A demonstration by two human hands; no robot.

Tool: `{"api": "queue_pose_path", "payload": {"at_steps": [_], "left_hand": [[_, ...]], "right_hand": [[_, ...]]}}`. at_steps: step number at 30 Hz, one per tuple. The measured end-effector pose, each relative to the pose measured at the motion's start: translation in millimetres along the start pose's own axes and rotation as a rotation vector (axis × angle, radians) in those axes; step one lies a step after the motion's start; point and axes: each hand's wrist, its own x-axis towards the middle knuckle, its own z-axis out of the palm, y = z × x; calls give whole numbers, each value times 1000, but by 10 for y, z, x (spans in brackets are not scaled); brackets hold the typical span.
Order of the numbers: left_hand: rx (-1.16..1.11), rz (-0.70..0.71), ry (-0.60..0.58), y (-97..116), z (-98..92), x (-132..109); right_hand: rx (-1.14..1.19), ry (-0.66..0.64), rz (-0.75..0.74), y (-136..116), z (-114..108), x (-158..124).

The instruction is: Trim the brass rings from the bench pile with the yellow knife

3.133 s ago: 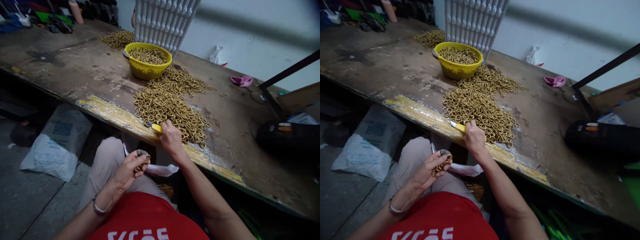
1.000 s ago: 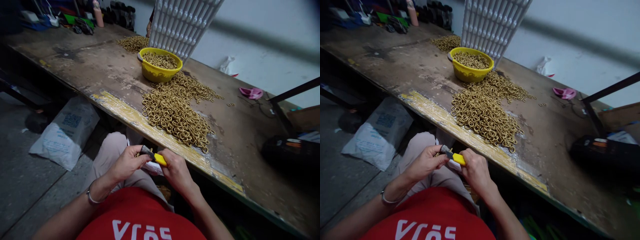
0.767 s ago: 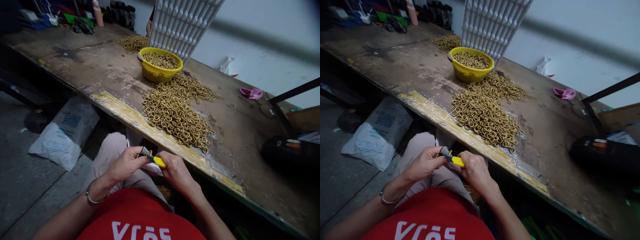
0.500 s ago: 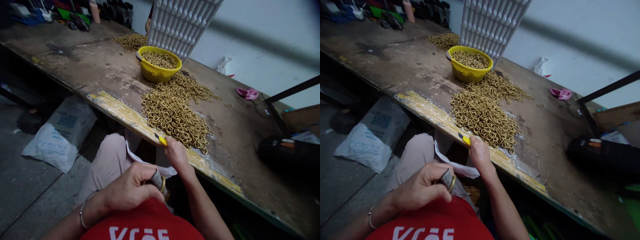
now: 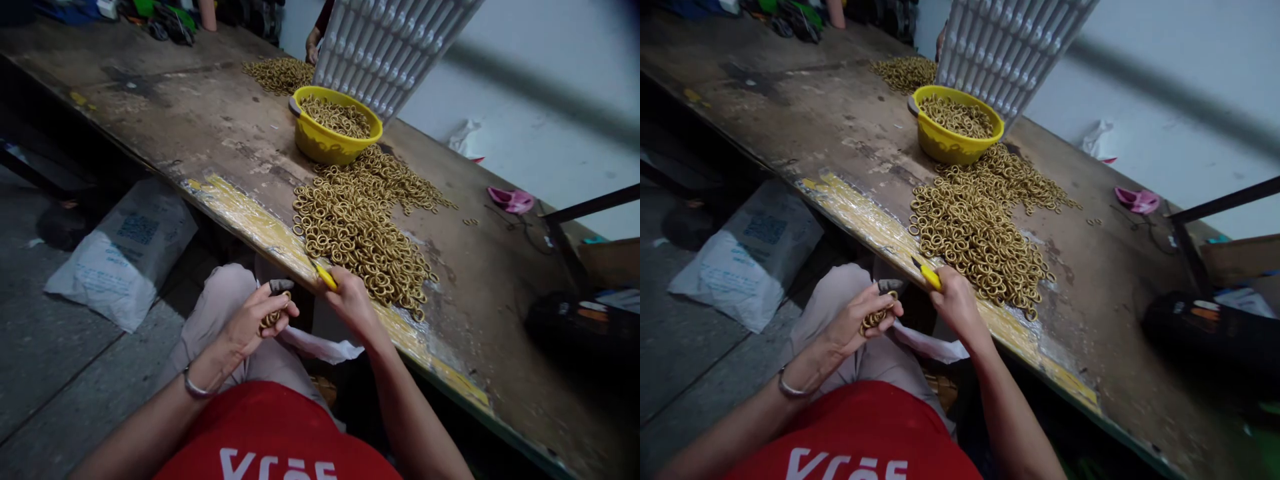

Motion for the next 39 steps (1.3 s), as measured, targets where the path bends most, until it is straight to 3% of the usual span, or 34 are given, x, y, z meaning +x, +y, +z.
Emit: {"api": "queue_pose_path", "payload": {"at_steps": [3, 5, 12, 19, 23, 28, 33, 39], "left_hand": [[7, -47, -37, 40, 4, 7], [74, -71, -43, 51, 27, 15], [86, -123, -152, 40, 118, -110], [67, -120, -187, 97, 225, -294], [148, -96, -193, 111, 260, -345], [197, 17, -89, 50, 295, -390], [222, 73, -66, -7, 311, -391], [273, 110, -111, -33, 276, -396]], "right_hand": [[462, -123, -85, -95, -126, -160], [617, -212, -96, -169, -182, -244], [766, -255, -91, -241, -151, -391], [986, -179, -1, -311, -91, -569], [910, -87, 1, -337, -82, -702], [489, 115, -117, -305, -57, -876], [179, 121, -154, -265, 33, -966], [82, 146, -152, -254, 66, -945]]}}
